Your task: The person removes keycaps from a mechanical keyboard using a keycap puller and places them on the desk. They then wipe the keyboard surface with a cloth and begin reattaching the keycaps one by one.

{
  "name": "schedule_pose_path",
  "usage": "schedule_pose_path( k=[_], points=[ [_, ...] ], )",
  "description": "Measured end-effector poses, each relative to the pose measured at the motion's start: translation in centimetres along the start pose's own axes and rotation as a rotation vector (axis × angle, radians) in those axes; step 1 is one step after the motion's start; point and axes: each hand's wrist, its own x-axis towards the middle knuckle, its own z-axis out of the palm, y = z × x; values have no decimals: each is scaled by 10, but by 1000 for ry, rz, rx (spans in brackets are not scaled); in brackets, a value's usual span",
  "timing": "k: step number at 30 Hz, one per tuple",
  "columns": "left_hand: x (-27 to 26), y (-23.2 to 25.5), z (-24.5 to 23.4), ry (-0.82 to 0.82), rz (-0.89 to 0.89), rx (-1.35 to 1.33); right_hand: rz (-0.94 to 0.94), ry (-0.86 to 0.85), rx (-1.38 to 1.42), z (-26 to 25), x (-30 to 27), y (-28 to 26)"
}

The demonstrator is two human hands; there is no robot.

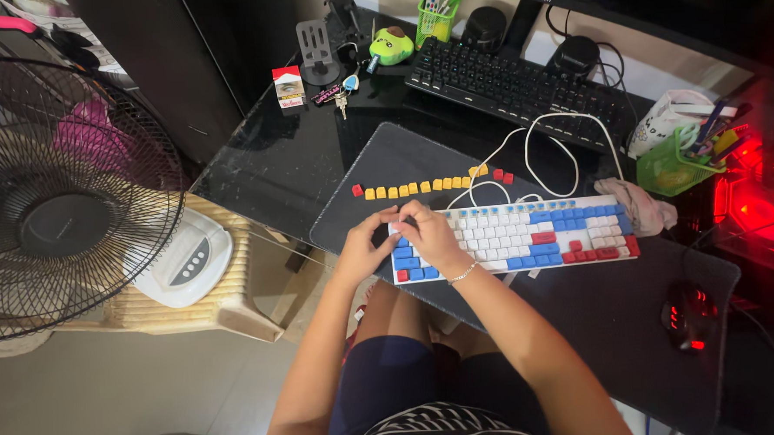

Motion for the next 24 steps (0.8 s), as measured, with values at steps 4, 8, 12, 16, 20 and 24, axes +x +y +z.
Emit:
schedule_pose_path(
  k=[4, 8, 12, 16, 20, 24],
  points=[
    [-2, 2, 6, 63, -29, 41, 163, -65, 8, 2, -3, 7],
    [-4, 12, 11, 78, -57, 60, 103, -1, 18, 4, -4, 9],
    [-8, 15, 18, 162, 127, 196, 53, 6, -34, 3, -6, 10],
    [-10, 7, 22, 217, 205, 201, -172, 49, -90, 2, -14, 14],
    [-11, 6, 32, 268, 133, -45, -204, 138, -60, 4, -16, 25],
    [-10, 14, 31, 334, 127, 17, -12, 209, 17, 8, -19, 33]
  ],
)
